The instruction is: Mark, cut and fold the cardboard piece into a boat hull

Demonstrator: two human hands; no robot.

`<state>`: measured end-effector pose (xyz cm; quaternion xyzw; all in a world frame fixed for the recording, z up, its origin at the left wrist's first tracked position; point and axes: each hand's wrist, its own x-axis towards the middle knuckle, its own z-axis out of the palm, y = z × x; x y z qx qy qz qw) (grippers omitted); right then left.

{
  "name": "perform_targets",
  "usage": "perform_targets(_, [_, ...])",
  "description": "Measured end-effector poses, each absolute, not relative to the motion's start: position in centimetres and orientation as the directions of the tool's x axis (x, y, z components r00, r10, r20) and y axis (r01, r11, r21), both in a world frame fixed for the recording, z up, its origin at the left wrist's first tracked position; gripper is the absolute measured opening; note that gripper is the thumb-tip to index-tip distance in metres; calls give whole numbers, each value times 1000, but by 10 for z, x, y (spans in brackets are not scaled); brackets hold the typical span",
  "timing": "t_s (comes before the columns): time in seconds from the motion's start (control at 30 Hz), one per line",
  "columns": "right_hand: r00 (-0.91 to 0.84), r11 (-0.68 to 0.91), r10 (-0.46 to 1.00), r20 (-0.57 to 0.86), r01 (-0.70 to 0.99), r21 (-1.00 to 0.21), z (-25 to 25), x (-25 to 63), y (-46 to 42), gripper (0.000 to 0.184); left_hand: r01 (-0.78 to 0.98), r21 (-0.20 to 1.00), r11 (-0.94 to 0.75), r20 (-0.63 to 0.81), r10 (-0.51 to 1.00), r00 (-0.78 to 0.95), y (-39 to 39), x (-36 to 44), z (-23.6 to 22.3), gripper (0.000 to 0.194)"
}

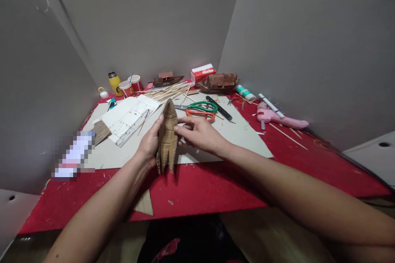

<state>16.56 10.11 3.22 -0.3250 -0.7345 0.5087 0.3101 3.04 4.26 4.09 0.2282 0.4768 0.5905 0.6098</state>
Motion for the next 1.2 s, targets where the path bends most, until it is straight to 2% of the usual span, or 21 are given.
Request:
perform_targets(0.13, [-486,388,825,288,116,-914,31,169,100,33,-509,840,189,-345,910,-232,43,25,43,44])
perform_targets(0.23, [-493,492,770,406,55,-869,31,170,90,26,-534,831,152,-333,906,-260,45,25,42,55])
perform_targets(0.3, [-542,539,713,445,18,-842,31,170,79,21,-560,821,108,-306,912,-273,46,26,41,55])
perform_targets(0.4, [-618,596,658,431,77,-799,31,169,66,21,-587,808,53,-276,914,-297,49,27,40,52])
perform_targets(0.53, [-656,641,654,375,218,-736,28,166,58,18,-592,806,13,-268,899,-346,51,26,38,48])
perform_targets(0.63, [-669,639,655,352,241,-730,26,164,58,14,-583,811,-37,-247,882,-400,52,26,36,44])
perform_targets(0.7, [-674,635,656,338,251,-731,25,164,59,17,-576,814,-79,-227,869,-439,52,26,36,39])
perform_targets(0.97, [-671,567,674,307,204,-798,22,162,64,25,-571,813,-116,-223,844,-488,52,26,40,40])
perform_targets(1.2, [-540,470,770,339,121,-875,29,167,77,26,-613,779,-134,-208,866,-454,49,15,47,40])
